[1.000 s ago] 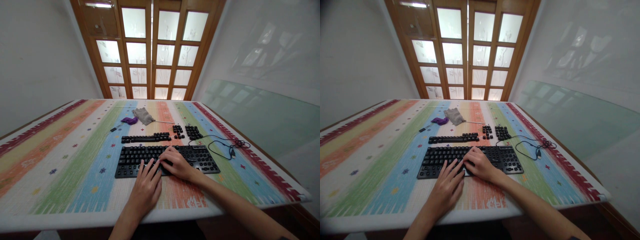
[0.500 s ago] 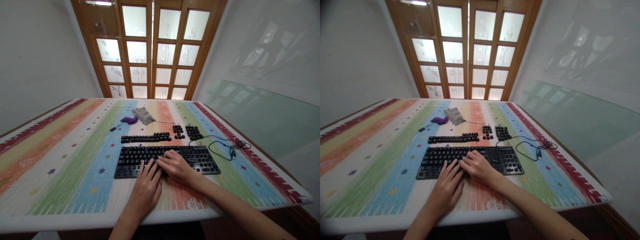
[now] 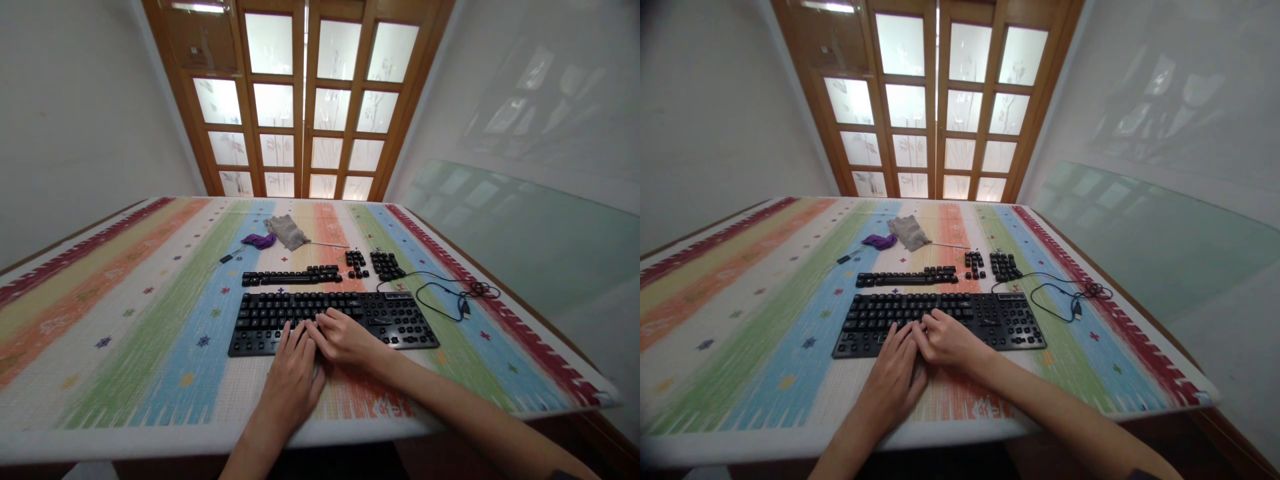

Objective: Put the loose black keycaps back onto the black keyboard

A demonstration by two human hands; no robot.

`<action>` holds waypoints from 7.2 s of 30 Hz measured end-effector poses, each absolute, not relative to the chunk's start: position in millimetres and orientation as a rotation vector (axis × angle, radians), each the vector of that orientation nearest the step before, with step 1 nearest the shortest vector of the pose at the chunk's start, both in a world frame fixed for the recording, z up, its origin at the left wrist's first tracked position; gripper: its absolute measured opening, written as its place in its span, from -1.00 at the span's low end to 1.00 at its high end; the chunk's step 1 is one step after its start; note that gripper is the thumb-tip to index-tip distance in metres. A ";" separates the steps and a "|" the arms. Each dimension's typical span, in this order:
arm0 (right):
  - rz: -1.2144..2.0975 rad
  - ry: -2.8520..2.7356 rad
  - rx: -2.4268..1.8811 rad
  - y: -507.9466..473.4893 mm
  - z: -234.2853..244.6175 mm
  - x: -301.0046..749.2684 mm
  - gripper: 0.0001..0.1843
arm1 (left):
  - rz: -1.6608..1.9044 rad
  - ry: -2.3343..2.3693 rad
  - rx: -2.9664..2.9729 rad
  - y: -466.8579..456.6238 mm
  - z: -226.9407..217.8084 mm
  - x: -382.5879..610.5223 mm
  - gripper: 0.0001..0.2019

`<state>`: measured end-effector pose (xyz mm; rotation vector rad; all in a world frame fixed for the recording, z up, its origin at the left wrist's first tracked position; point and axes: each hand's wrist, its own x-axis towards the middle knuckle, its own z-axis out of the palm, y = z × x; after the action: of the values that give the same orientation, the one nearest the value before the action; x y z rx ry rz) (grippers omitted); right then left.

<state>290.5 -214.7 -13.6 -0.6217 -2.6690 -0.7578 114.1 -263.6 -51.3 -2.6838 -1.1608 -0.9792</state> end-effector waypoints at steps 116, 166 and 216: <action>0.020 -2.292 -0.912 -219.7 -11.6 316.0 -0.82 | -1.076 -1.243 -2.680 -264.2 -37.6 135.8 -0.69; 0.098 -2.226 -1.450 -60.7 -2.0 309.3 -0.90 | -0.868 -1.261 -2.634 -257.3 -51.6 132.0 -0.48; -0.173 -2.380 -0.846 -224.3 -4.9 330.4 -0.78 | -0.854 -1.101 -2.728 -262.4 -48.9 130.8 -0.49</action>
<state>330.4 -224.3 -4.9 -0.8464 -2.3800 -0.1725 130.8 -262.4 -48.9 -2.7276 -1.1009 -0.8537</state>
